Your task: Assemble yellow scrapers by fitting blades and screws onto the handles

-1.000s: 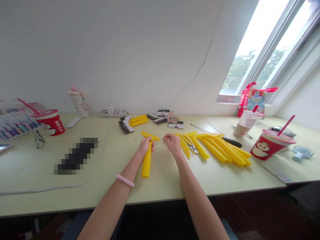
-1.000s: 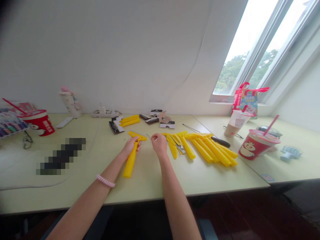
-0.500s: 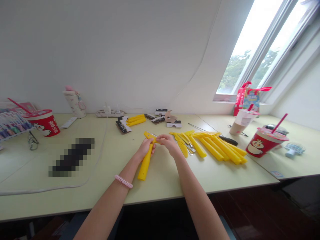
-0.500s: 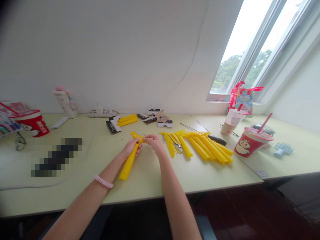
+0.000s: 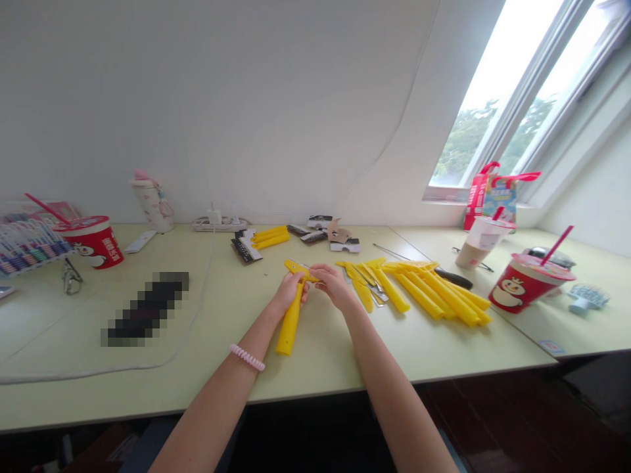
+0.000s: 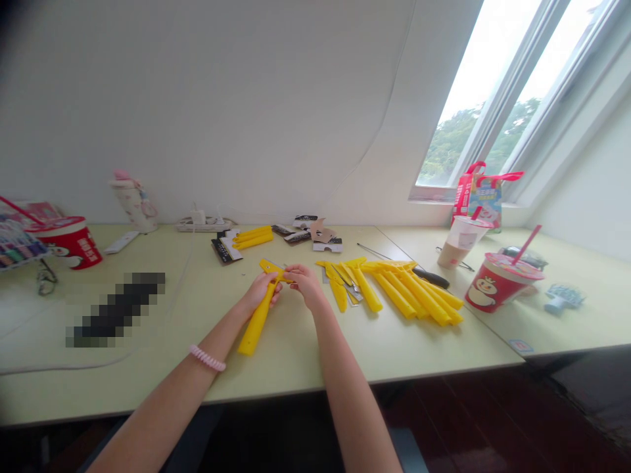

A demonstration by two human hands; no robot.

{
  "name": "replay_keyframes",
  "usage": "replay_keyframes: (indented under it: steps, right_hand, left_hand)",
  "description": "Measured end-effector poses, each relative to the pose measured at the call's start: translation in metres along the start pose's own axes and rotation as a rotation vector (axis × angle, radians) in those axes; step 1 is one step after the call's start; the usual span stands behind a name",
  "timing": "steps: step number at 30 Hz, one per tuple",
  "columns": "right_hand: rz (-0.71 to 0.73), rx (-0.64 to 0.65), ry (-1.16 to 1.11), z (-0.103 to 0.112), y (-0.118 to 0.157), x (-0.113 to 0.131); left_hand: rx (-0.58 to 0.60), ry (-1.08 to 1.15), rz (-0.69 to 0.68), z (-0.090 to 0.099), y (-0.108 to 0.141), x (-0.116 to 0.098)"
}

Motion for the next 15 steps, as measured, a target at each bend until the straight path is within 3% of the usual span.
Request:
replay_keyframes:
  steps: [3, 6, 10, 15]
  right_hand:
    - [0.093, -0.079, 0.061, -0.001, -0.004, -0.005]
    - [0.249, -0.152, 0.378, -0.002, -0.009, -0.014]
    - [0.365, -0.024, 0.857, -0.011, -0.012, -0.026]
    - [0.366, 0.089, 1.12, -0.023, -0.013, -0.032]
  left_hand:
    - [-0.077, 0.048, -0.017, 0.001, 0.001, -0.002]
    - [-0.16, 0.126, -0.068, 0.004, 0.002, -0.006]
    - [-0.223, 0.228, -0.127, 0.009, 0.002, -0.01]
    - [-0.219, 0.27, -0.131, 0.011, 0.001, -0.011]
Point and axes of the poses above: each hand's wrist, its own y-axis away from the middle knuckle, its own z-axis out of the back of the hand, x = y × z, the point moved 1 cm from there along -y, towards the middle knuckle, and after that the axes turned 12 degrees about z, right-handed, at the moved point
